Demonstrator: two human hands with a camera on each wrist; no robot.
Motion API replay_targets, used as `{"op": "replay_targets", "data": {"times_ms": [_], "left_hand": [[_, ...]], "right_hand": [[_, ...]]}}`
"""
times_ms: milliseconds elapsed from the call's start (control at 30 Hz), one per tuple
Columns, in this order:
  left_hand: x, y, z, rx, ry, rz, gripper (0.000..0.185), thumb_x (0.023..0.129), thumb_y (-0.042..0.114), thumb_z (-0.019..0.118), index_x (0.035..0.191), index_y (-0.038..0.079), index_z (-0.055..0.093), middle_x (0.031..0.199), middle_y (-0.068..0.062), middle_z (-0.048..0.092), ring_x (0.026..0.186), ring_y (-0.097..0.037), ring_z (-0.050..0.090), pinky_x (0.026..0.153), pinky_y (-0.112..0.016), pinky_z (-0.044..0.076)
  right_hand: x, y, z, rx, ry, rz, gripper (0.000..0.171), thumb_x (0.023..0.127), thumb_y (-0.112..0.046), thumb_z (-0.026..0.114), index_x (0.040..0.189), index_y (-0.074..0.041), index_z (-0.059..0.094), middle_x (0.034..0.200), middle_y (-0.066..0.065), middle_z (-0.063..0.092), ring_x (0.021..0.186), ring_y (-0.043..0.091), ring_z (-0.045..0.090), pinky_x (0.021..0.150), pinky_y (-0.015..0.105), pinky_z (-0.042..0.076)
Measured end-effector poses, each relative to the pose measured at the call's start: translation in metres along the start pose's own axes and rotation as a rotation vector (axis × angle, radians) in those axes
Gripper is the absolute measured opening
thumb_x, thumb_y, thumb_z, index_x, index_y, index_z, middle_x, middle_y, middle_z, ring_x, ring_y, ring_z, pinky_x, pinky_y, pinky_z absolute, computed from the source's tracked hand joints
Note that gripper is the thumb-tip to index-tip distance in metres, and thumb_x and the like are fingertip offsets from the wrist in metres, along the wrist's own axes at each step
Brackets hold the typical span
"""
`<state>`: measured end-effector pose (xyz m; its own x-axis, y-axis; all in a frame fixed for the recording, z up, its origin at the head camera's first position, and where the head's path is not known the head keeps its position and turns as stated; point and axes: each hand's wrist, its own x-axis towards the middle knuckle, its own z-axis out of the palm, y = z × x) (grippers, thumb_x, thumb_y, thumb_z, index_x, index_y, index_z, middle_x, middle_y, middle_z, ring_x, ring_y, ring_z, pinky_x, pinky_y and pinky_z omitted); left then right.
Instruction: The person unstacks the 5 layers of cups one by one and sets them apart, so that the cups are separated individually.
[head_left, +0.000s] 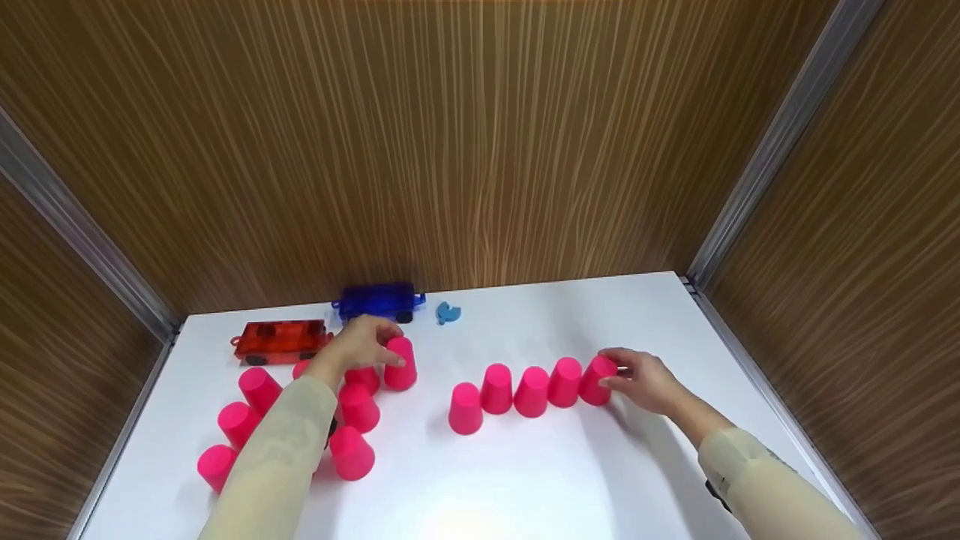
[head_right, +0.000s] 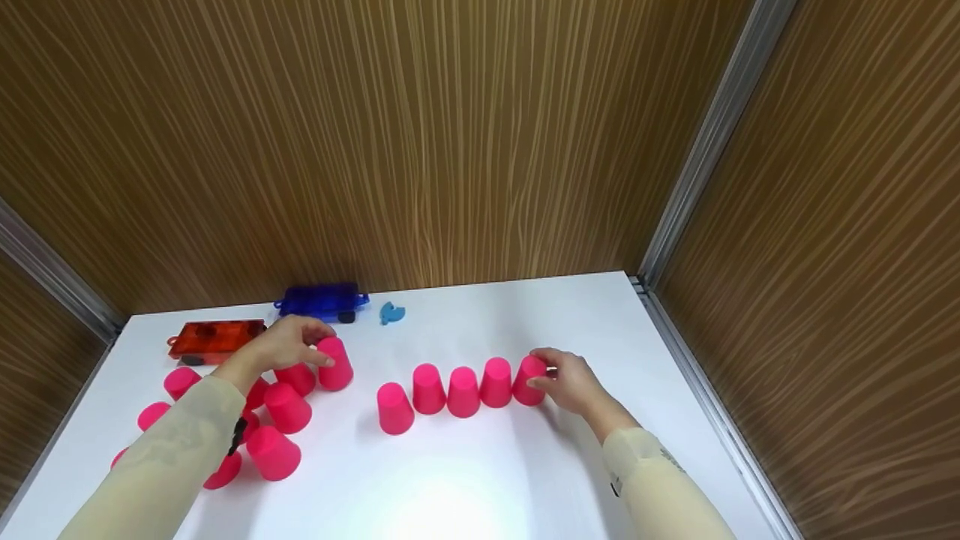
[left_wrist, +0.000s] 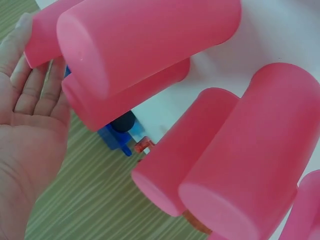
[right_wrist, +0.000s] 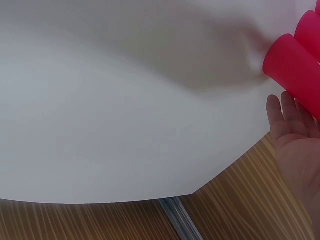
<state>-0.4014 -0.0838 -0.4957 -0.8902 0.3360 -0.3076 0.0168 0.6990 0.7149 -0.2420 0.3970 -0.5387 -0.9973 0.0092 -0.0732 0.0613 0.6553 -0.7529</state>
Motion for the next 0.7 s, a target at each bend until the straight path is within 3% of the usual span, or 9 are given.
{"op": "replay_targets", "data": {"times_ms": [467, 567, 700], "left_hand": [[-0.001, -0.003, 0.000, 0.041, -0.028, -0.012, 0.071, 0.080, 0.019, 0.096, 0.144, 0.023, 0.065, 0.136, -0.004, 0.064, 0.129, -0.030, 0.056, 0.105, -0.056, 0.053], [-0.005, 0.000, -0.001, 0.037, -0.019, -0.015, 0.072, 0.079, 0.018, 0.096, 0.144, 0.026, 0.065, 0.140, -0.004, 0.062, 0.132, -0.031, 0.054, 0.105, -0.055, 0.053], [-0.014, 0.012, -0.005, 0.040, 0.026, 0.027, 0.073, 0.081, 0.021, 0.094, 0.147, 0.027, 0.062, 0.146, -0.005, 0.059, 0.137, -0.033, 0.051, 0.106, -0.053, 0.054]], "right_hand": [[-0.002, -0.002, 0.001, 0.000, -0.015, 0.006, 0.058, 0.097, -0.010, 0.078, 0.149, 0.002, 0.056, 0.139, 0.024, 0.063, 0.123, 0.043, 0.066, 0.096, 0.043, 0.061], [-0.001, -0.003, 0.000, 0.009, -0.018, 0.009, 0.058, 0.097, -0.009, 0.078, 0.149, 0.002, 0.055, 0.139, 0.024, 0.063, 0.123, 0.043, 0.066, 0.095, 0.043, 0.061], [-0.001, -0.001, -0.001, 0.020, -0.020, 0.019, 0.058, 0.097, -0.009, 0.078, 0.149, 0.002, 0.055, 0.139, 0.024, 0.063, 0.123, 0.043, 0.065, 0.095, 0.043, 0.061]]}}
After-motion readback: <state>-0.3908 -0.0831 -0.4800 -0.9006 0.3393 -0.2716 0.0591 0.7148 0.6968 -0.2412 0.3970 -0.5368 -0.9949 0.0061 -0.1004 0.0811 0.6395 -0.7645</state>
